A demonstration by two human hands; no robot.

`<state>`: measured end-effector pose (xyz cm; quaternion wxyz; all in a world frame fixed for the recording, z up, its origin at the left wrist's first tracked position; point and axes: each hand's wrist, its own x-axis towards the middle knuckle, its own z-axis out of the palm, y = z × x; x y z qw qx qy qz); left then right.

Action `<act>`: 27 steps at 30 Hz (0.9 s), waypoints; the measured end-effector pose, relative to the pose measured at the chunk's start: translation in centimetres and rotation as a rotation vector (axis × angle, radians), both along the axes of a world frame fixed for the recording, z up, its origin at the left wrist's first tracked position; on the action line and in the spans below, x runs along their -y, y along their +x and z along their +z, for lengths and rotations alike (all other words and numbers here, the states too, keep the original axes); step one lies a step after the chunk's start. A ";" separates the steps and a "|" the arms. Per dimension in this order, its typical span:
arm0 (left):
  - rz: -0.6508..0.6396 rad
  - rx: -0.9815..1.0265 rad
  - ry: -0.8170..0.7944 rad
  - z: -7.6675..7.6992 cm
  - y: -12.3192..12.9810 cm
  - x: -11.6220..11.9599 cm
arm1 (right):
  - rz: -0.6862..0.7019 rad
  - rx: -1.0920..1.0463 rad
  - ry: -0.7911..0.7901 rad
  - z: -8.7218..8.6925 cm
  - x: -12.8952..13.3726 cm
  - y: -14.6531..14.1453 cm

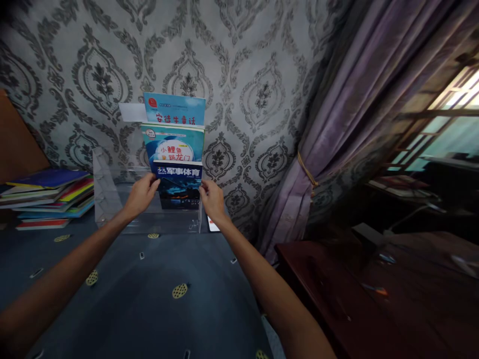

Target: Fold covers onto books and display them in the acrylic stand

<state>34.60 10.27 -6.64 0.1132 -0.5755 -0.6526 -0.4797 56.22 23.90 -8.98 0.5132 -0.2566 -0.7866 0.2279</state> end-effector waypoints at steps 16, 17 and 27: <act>0.043 -0.048 -0.083 0.0 0.3 -0.1 | -0.024 -0.056 0.001 -0.4 -0.1 -0.5; 0.046 -0.047 -0.090 0.0 0.3 -0.1 | -0.024 -0.057 -0.003 -0.4 -0.2 -0.5; 0.085 -0.049 -0.134 -0.3 0.2 -0.2 | -0.027 -0.091 -0.053 -1.2 0.1 -0.5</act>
